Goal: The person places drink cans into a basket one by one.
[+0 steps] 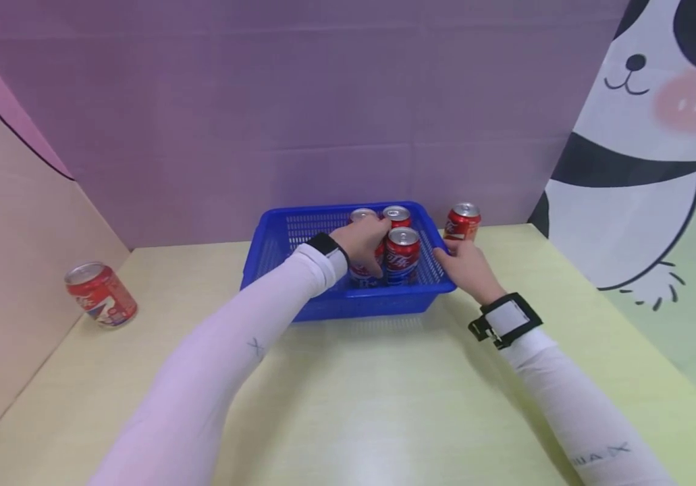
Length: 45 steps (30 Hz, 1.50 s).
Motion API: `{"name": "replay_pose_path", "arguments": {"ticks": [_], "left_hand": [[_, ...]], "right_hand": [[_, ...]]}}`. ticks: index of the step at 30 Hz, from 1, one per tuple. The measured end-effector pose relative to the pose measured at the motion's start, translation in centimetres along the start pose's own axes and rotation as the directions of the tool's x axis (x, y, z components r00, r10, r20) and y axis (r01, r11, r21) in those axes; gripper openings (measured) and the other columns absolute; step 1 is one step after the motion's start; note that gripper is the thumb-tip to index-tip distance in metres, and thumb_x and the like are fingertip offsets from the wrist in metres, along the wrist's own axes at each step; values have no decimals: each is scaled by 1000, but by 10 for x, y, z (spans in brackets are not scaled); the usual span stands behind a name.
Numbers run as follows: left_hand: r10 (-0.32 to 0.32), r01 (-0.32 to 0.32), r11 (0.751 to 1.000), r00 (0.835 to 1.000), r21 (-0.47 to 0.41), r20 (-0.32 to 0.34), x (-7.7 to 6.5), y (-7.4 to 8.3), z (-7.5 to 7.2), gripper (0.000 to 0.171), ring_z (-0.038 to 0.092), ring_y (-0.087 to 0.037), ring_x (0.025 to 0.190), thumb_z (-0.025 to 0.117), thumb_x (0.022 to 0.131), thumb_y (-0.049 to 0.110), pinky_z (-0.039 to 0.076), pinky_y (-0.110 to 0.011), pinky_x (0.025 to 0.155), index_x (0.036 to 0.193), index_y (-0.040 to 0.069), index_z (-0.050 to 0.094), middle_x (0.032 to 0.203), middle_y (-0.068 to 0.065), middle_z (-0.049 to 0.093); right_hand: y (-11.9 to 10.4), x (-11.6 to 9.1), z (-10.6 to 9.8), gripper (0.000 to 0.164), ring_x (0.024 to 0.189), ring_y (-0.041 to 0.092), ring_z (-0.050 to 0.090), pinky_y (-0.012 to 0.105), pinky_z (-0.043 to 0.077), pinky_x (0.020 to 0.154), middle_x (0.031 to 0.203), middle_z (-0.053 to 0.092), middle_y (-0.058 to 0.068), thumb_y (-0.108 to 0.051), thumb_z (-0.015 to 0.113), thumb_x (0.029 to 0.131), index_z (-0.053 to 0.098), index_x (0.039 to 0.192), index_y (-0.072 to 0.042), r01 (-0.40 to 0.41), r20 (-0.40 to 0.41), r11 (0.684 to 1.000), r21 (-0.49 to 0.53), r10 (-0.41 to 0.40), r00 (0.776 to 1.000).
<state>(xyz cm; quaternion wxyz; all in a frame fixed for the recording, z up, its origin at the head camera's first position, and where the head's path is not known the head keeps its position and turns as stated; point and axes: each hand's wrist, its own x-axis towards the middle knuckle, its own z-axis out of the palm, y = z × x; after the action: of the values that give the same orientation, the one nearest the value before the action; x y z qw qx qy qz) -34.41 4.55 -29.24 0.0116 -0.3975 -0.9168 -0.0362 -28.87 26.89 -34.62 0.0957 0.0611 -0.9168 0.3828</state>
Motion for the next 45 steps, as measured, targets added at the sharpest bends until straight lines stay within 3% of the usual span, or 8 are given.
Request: {"name": "replay_pose_path", "arguments": {"ticks": [16, 21, 26, 31, 37, 39, 42, 45], "left_hand": [[21, -11, 997, 992, 81, -124, -18, -15, -20, 83, 48, -29, 118, 91, 67, 40, 44, -37, 99, 133, 2, 56, 124, -11, 56], [-54, 64, 996, 988, 66, -142, -46, -24, -37, 73, 45, -29, 126, 82, 78, 42, 44, -40, 100, 135, 4, 55, 133, -11, 52], [-171, 188, 980, 958, 57, -230, -93, -34, -51, 53, 49, -32, 122, 66, 93, 38, 45, -47, 98, 132, 2, 57, 131, -15, 54], [-259, 294, 955, 885, 33, -386, -148, -48, -48, 40, 53, -37, 115, 62, 96, 31, 50, -54, 88, 120, 0, 64, 125, -19, 58], [-362, 385, 916, 665, -116, -653, -197, -66, -18, 24, 60, -40, 100, 61, 94, 20, 52, -55, 74, 100, -1, 71, 106, -19, 66], [-433, 386, 894, 617, -226, -657, -204, -71, -4, 24, 61, -40, 98, 60, 94, 18, 51, -54, 76, 100, -3, 72, 104, -20, 67], [-555, 347, 830, 595, -437, -582, -205, -75, 16, 28, 62, -39, 97, 59, 95, 17, 52, -51, 77, 107, -5, 70, 109, -22, 67], [-660, 285, 691, 624, -665, -418, -198, -77, 29, 40, 62, -38, 105, 61, 95, 21, 53, -46, 85, 125, -6, 61, 123, -24, 62]], "right_hand": [[-5, 3, 1, 45, 73, 26, 62, 31, 49, 62, 93, 66, 23, -21, 50, 101, 54, 132, 12, 11, 13, 1000, -8, -11, 1000], [-4, 5, 2, 45, 73, 27, 62, 31, 48, 61, 94, 65, 23, -20, 50, 102, 53, 132, 13, 8, 21, 1000, -1, -8, 1000], [-2, 5, 3, 45, 73, 27, 62, 31, 47, 61, 93, 66, 23, -20, 50, 101, 54, 131, 13, 16, 26, 1000, -2, -16, 1000], [2, 6, 1, 45, 72, 26, 61, 31, 46, 61, 91, 65, 21, -21, 50, 101, 54, 131, 13, 29, 18, 999, -18, -29, 999], [4, 9, -4, 44, 67, 22, 59, 31, 45, 58, 88, 65, 20, -21, 50, 101, 56, 130, 12, 34, 13, 999, -19, -34, 999], [4, 8, -5, 45, 67, 21, 59, 31, 45, 59, 89, 65, 20, -21, 50, 101, 56, 130, 13, 33, 14, 999, -13, -33, 999], [4, 7, -5, 45, 67, 21, 59, 31, 46, 59, 88, 65, 20, -21, 50, 101, 56, 129, 13, 38, 12, 999, -11, -38, 999], [5, 6, -5, 45, 68, 20, 59, 31, 46, 60, 88, 65, 19, -21, 50, 101, 56, 129, 13, 52, 2, 998, -19, -52, 999]]}}
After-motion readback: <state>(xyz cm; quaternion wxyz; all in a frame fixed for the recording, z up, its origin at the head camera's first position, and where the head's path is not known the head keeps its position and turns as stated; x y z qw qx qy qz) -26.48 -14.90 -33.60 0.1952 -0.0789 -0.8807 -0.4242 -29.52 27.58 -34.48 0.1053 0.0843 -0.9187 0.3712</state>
